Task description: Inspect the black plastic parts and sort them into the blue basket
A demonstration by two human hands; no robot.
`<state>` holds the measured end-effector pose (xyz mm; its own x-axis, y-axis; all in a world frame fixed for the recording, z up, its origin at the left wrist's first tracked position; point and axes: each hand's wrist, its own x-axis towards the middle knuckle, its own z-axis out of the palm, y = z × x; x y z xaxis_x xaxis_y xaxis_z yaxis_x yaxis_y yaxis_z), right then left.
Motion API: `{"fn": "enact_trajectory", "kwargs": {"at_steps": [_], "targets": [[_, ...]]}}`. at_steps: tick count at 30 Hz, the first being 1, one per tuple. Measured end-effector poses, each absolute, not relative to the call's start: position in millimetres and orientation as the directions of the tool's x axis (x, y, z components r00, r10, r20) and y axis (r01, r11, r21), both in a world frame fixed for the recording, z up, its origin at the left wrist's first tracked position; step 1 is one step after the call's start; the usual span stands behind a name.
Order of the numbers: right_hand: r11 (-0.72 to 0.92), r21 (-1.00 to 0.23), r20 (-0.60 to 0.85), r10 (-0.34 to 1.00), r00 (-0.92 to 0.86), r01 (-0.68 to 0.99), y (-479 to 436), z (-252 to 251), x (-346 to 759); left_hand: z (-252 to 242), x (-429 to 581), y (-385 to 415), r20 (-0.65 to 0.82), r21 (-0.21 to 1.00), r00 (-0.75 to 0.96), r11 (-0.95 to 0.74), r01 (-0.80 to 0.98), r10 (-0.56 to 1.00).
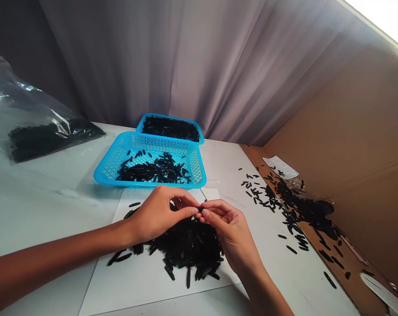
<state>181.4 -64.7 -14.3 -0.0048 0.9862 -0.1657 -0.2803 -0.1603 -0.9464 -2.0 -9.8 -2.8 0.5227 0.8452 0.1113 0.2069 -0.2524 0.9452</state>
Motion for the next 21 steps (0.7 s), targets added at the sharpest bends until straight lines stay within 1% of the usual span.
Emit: {"fn": "enact_trajectory", "kwargs": {"at_steps": [3, 5, 9, 11, 13, 18, 19, 21], "targets": [[-0.157, -0.950, -0.164, 0.987, 0.001, -0.271, -64.8, -13.4, 181.1, -3.6, -2.7, -9.9, 0.194, 0.914, 0.486, -0.337, 0.226, 0.852], [-0.171, -0.945, -0.179, 0.984, 0.004, -0.280, -64.5, -13.2, 181.2, -4.6, -3.3, -9.6, 0.301, 0.875, 0.469, -0.436, 0.212, 0.830], [-0.196, -0.934, -0.206, 0.979, 0.003, -0.298, -63.6, -12.7, 181.3, -7.3, -4.5, -8.3, 0.550, 0.731, 0.471, -0.671, 0.127, 0.689], [-0.196, -0.933, -0.206, 0.978, 0.003, -0.300, -63.3, -12.3, 181.0, -8.4, -4.7, -8.5, 0.615, 0.671, 0.474, -0.734, 0.104, 0.630], [-0.195, -0.934, -0.207, 0.978, 0.008, -0.301, -63.3, -11.9, 180.8, -9.4, -4.5, -9.5, 0.628, 0.653, 0.474, -0.749, 0.110, 0.617], [-0.200, -0.935, -0.212, 0.977, 0.009, -0.294, -63.9, -11.2, 181.5, -9.5, -6.0, -6.3, 0.610, 0.654, 0.452, -0.736, 0.177, 0.651], [-0.197, -0.936, -0.211, 0.977, 0.015, -0.293, -64.1, -11.3, 181.7, -8.6, -6.9, -3.5, 0.614, 0.648, 0.419, -0.730, 0.216, 0.669], [-0.189, -0.937, -0.208, 0.977, 0.036, -0.294, -64.3, -11.7, 181.9, -5.5, -9.0, 3.1, 0.623, 0.644, 0.290, -0.687, 0.337, 0.727]]}}
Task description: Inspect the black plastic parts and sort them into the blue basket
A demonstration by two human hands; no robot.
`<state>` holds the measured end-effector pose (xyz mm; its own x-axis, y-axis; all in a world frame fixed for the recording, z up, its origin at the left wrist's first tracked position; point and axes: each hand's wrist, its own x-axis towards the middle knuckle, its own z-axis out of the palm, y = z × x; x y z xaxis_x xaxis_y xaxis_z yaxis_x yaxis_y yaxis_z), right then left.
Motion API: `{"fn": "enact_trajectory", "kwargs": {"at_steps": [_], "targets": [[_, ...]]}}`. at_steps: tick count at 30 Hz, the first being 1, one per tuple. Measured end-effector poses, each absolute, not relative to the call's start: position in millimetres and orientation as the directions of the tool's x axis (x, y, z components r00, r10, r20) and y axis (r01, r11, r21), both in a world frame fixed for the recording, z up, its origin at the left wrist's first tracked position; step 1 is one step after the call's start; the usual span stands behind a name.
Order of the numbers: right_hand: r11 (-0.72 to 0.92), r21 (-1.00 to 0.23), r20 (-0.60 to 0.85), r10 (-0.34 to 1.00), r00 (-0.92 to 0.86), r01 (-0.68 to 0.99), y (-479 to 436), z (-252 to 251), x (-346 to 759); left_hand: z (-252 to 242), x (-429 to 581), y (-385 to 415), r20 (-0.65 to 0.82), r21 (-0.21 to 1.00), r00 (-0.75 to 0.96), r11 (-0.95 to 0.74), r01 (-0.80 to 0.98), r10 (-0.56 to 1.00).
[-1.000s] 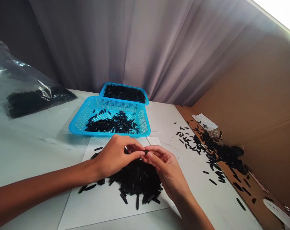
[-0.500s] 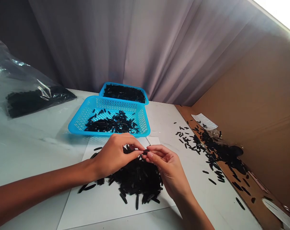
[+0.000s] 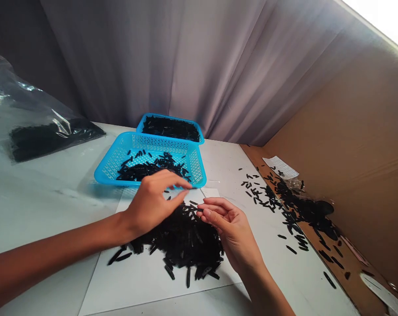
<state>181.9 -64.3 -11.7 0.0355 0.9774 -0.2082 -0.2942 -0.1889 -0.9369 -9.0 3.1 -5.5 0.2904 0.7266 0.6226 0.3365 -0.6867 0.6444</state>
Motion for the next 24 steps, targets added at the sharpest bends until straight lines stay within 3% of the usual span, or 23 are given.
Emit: {"fn": "enact_trajectory", "kwargs": {"at_steps": [3, 7, 9, 18, 24], "targets": [[-0.171, -0.939, -0.197, 0.978, 0.061, -0.297, -64.7, -13.2, 181.8, -0.4, -11.0, 8.2, 0.602, 0.660, 0.148, -0.594, 0.461, 0.784], [-0.113, -0.954, -0.139, 0.987, 0.075, -0.278, -64.9, -15.1, 181.1, 0.1, -8.5, -3.0, 0.453, 0.728, 0.456, -0.613, 0.306, 0.766], [-0.073, -0.966, -0.096, 0.992, 0.081, -0.250, -65.5, -15.1, 180.5, -2.2, -6.3, -10.4, 0.408, 0.771, 0.531, -0.592, 0.236, 0.743], [0.063, -0.996, 0.055, 0.991, 0.121, -0.064, -70.9, -10.8, 178.0, -3.4, -4.2, -12.8, 0.375, 0.843, 0.472, -0.505, 0.185, 0.798], [0.064, -0.998, 0.065, 0.987, 0.144, 0.009, -72.0, -9.7, 179.7, -0.1, -3.3, -14.0, 0.373, 0.845, 0.472, -0.503, 0.184, 0.799]]}}
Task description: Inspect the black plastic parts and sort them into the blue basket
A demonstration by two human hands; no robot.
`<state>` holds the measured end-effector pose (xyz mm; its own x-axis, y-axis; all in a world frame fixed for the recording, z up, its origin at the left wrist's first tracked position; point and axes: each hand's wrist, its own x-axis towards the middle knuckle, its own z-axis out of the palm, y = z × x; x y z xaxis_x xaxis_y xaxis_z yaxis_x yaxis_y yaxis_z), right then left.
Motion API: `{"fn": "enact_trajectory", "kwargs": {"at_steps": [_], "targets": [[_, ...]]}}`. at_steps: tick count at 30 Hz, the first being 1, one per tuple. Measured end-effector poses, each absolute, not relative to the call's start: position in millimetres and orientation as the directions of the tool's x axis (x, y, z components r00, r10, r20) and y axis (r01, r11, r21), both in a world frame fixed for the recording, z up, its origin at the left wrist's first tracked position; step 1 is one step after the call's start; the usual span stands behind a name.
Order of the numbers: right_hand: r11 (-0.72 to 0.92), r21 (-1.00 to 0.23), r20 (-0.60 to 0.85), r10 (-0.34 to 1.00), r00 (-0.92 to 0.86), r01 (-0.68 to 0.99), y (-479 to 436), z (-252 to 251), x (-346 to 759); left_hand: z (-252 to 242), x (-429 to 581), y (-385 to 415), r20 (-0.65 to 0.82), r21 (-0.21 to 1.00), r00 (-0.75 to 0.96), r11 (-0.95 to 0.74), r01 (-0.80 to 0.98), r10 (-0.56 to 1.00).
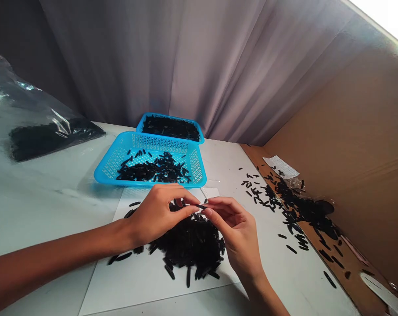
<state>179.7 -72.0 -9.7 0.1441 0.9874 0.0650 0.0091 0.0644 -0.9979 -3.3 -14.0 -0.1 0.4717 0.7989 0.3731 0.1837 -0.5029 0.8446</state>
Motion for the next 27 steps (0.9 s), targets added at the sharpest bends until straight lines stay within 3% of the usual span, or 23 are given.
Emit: {"fn": "enact_trajectory", "kwargs": {"at_steps": [7, 11, 13, 16, 18, 20, 24, 27], "targets": [[0.054, -0.998, 0.055, 0.989, 0.138, 0.012, -71.0, -8.7, 179.2, -2.9, -2.4, -14.2, 0.407, 0.815, 0.485, -0.547, 0.188, 0.774], [0.058, -0.997, 0.064, 0.991, 0.116, 0.058, -70.4, -9.1, 179.7, -6.3, -5.0, -10.2, 0.478, 0.739, 0.464, -0.627, 0.246, 0.746], [0.071, -0.973, 0.086, 0.994, 0.060, 0.220, -69.6, -10.1, 180.5, -7.1, -9.4, -1.4, 0.545, 0.661, 0.411, -0.676, 0.326, 0.731], [0.146, -0.822, 0.106, 0.989, -0.104, 0.551, -67.5, -13.2, 181.8, -6.2, -18.1, 16.5, 0.600, 0.496, 0.346, -0.675, 0.547, 0.721], [0.177, -0.742, 0.071, 0.980, -0.187, 0.647, -65.9, -15.8, 182.5, -5.5, -21.8, 24.1, 0.579, 0.446, 0.341, -0.638, 0.628, 0.741], [0.169, -0.731, 0.034, 0.977, -0.211, 0.661, -64.7, -17.8, 183.2, -5.8, -21.8, 23.9, 0.525, 0.465, 0.407, -0.652, 0.599, 0.748], [0.133, -0.762, 0.064, 0.989, -0.131, 0.633, -65.1, -19.0, 183.6, -7.6, -14.7, 7.9, 0.332, 0.542, 0.646, -0.700, 0.466, 0.687], [0.073, -0.866, 0.050, 0.997, -0.058, 0.495, -66.7, -16.4, 182.2, -7.0, -10.6, -1.1, 0.278, 0.589, 0.717, -0.703, 0.399, 0.639]]}}
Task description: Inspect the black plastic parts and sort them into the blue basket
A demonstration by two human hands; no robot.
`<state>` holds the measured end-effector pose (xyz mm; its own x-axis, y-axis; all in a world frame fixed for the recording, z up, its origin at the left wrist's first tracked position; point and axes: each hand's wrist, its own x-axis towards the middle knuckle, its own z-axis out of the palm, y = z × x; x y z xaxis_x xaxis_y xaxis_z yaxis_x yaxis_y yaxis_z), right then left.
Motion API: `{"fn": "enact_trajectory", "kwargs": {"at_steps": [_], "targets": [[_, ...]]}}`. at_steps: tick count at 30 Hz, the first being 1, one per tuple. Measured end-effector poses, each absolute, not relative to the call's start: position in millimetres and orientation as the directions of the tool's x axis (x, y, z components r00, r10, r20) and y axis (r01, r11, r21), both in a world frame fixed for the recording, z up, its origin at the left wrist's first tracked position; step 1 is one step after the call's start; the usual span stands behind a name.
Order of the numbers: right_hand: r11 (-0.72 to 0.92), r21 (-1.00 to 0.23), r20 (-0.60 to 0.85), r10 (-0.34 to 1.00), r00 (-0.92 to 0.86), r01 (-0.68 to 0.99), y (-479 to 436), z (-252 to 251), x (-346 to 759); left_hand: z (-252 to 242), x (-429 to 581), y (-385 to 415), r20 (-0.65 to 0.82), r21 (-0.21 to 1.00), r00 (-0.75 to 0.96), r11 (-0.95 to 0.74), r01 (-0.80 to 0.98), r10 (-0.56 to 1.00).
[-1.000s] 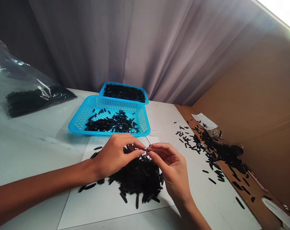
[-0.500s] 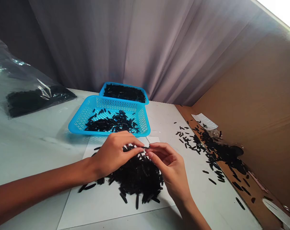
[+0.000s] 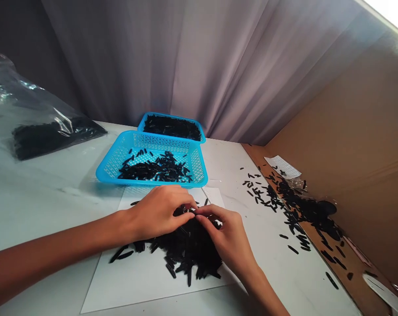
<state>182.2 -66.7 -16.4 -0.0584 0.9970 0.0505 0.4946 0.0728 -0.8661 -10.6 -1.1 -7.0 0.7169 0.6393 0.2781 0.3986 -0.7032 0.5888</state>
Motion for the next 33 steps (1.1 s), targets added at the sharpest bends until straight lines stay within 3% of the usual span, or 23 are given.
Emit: {"fn": "enact_trajectory", "kwargs": {"at_steps": [4, 9, 19, 33], "targets": [[-0.043, -0.979, -0.041, 0.999, 0.011, 0.198, -67.0, -11.2, 181.2, -4.4, -9.8, -3.0, 0.306, 0.682, 0.673, -0.648, 0.339, 0.674], [-0.068, -0.997, -0.064, 0.994, 0.085, 0.043, -66.8, -9.6, 183.2, -0.3, -9.3, -4.3, 0.328, 0.780, 0.578, -0.560, 0.280, 0.747], [0.019, -0.996, 0.031, 0.991, 0.128, 0.090, -69.0, -7.2, 181.8, 4.7, -6.4, -5.6, 0.331, 0.821, 0.534, -0.516, 0.243, 0.778], [0.023, -0.990, 0.040, 0.992, 0.123, 0.140, -70.4, -6.7, 181.4, 8.7, -7.4, -9.1, 0.290, 0.830, 0.538, -0.488, 0.270, 0.791]]}}
